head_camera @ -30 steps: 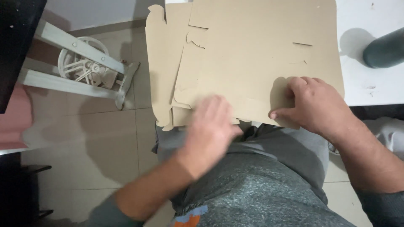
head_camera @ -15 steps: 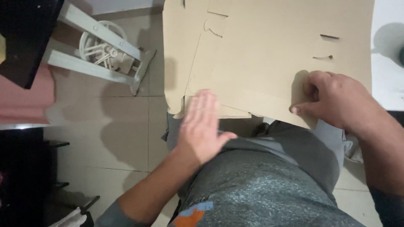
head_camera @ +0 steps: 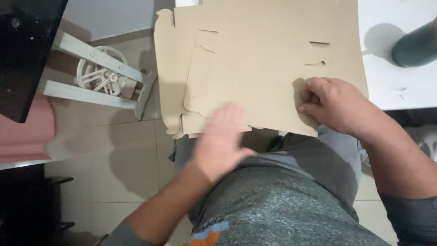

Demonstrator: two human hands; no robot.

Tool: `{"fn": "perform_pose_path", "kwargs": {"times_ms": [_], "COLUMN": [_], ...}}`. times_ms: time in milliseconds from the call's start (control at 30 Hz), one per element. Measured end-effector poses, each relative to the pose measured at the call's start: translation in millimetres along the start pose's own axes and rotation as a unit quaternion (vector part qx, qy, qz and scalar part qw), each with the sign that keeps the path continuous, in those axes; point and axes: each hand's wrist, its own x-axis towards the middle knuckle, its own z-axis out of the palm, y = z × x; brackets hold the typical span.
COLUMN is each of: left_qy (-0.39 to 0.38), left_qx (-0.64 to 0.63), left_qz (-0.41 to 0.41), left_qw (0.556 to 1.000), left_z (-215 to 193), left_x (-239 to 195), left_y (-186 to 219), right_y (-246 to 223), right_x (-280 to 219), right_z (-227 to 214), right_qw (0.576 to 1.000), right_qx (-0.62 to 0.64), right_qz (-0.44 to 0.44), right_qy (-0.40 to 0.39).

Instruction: The person assembles a flat cardboard box by folding the side flaps and tucking the tabs into slots to form the box structure. The person handles the cardboard piece by hand, folding and aligning the flaps to create the box shape.

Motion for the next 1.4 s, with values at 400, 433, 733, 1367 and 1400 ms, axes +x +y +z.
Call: {"fn": "perform_pose_path", "kwargs": {"times_ms": [400, 433, 733, 1367, 1400], "left_qy": [-0.014, -0.012, -0.08, 0.106, 0.109], "left_qx": [0.06, 0.057, 0.091, 0.033, 0.037], "left_qz": [0.081, 0.086, 0.052, 0.108, 0.108], "left_qw": [0.995, 0.995, 0.991, 0.988, 0.988], "left_z": [45.2, 49.3, -0.1, -26.7, -28.3], "left_x": [22.7, 24.8, 44.3, 16.2, 13.8], "left_y": [54.8, 58.3, 39.8, 8.7, 9.8], "right_y": [14.3, 16.9, 138.3, 72.9, 57.8], "right_x": [-13.2, -16.5, -80.5, -96.3, -108.4], "right_z": [8.3, 14.8, 14.4, -4.9, -2.2], "right_qw": [0.991, 0.992, 0.857, 0.892, 0.902], "right_qx": [0.051, 0.047, 0.233, 0.196, 0.175], "right_qz": [-0.068, -0.064, 0.144, 0.08, 0.005], "right_qy": [0.1, 0.102, 0.437, 0.4, 0.395]}}
